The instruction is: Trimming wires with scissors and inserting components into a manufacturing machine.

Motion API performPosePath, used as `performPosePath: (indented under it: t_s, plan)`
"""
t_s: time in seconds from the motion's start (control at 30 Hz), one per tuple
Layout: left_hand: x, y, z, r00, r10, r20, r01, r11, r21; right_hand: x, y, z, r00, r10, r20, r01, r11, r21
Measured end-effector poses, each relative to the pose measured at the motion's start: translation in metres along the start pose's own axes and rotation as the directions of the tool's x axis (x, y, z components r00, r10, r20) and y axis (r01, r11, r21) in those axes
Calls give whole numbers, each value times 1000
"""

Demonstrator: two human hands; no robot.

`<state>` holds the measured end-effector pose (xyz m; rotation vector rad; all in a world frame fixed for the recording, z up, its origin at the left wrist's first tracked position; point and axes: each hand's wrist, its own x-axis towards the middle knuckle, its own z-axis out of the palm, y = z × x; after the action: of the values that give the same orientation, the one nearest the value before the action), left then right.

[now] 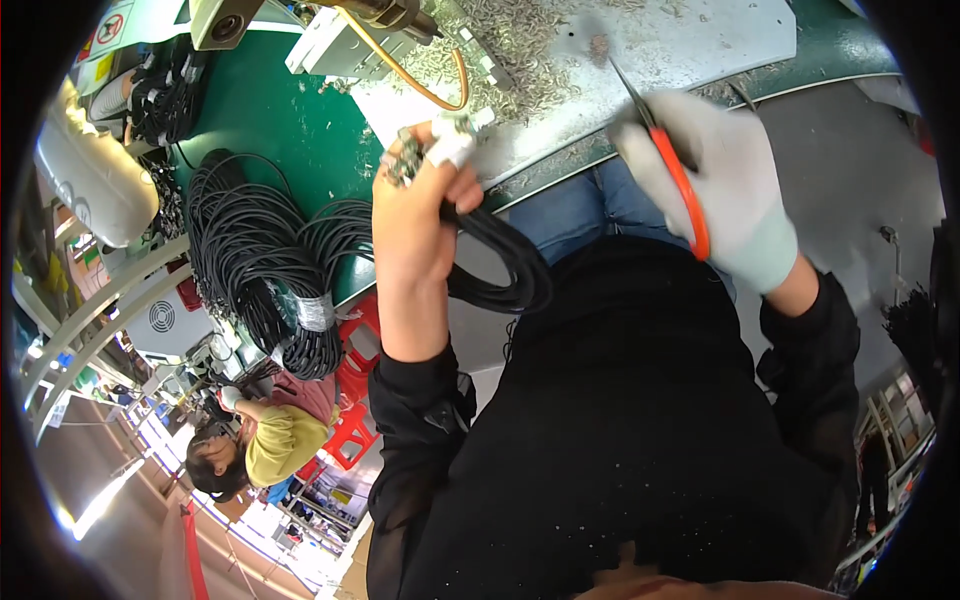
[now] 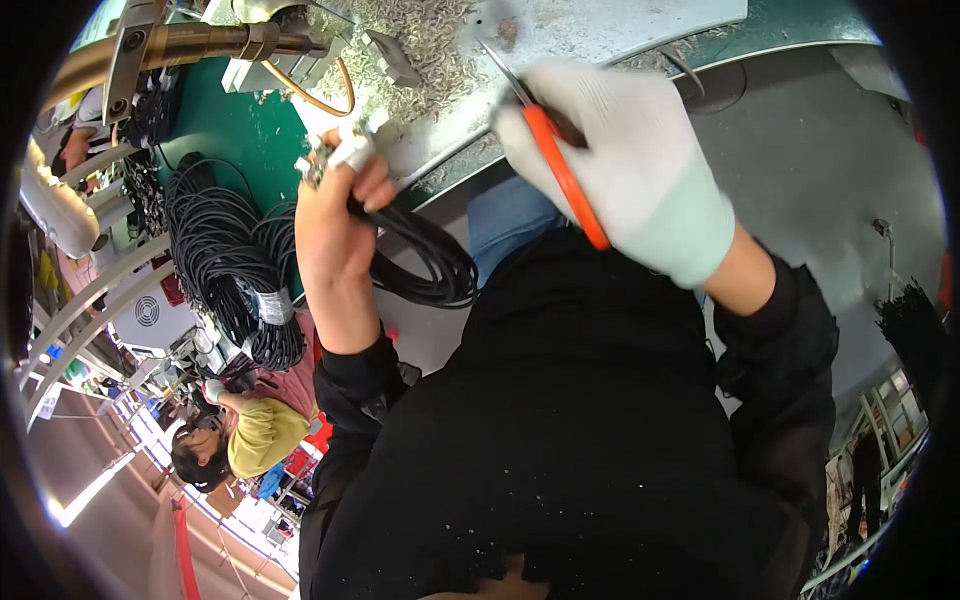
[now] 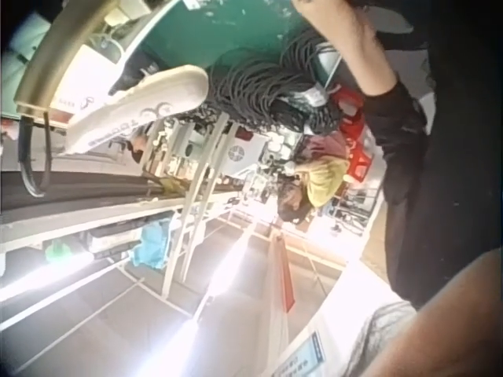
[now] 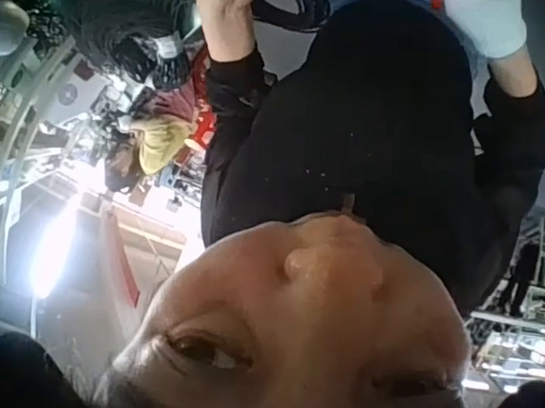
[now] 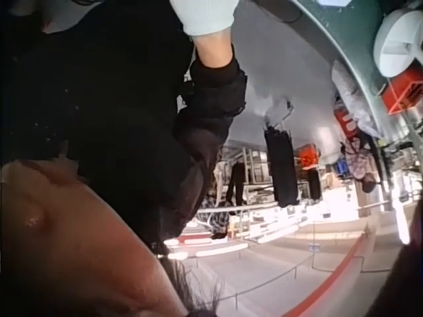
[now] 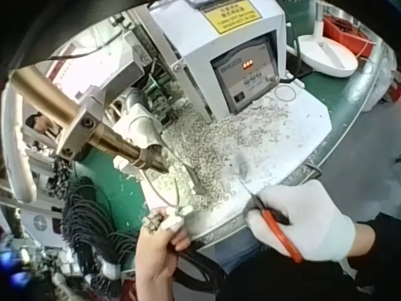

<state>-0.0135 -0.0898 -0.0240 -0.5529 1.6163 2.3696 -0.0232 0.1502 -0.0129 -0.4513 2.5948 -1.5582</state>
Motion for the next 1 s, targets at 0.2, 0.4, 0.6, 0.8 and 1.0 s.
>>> performPosePath:
  t_s: [0.2, 0.4, 0.6, 0.8, 1.0]
  plan:
    - [39, 17, 6, 993, -3, 121, 14, 996, -89, 74, -11, 16, 954, 183, 237, -255, 910, 326]
    - [67, 31, 0, 987, -24, 160, 9, 996, 94, 125, 30, 26, 699, -715, -11, 706, 692, -153]
    - [65, 43, -1, 988, 19, 151, -88, 879, 468, 128, 26, 19, 838, -437, 326, 407, 899, 159]
    - [56, 43, 11, 979, 169, 113, -201, 712, 673, 122, 28, 20, 858, -498, 128, 490, 867, 88]
    - [52, 35, 10, 954, 276, 116, -280, 682, 676, 122, 23, 22, 941, -305, 150, 286, 949, 134]
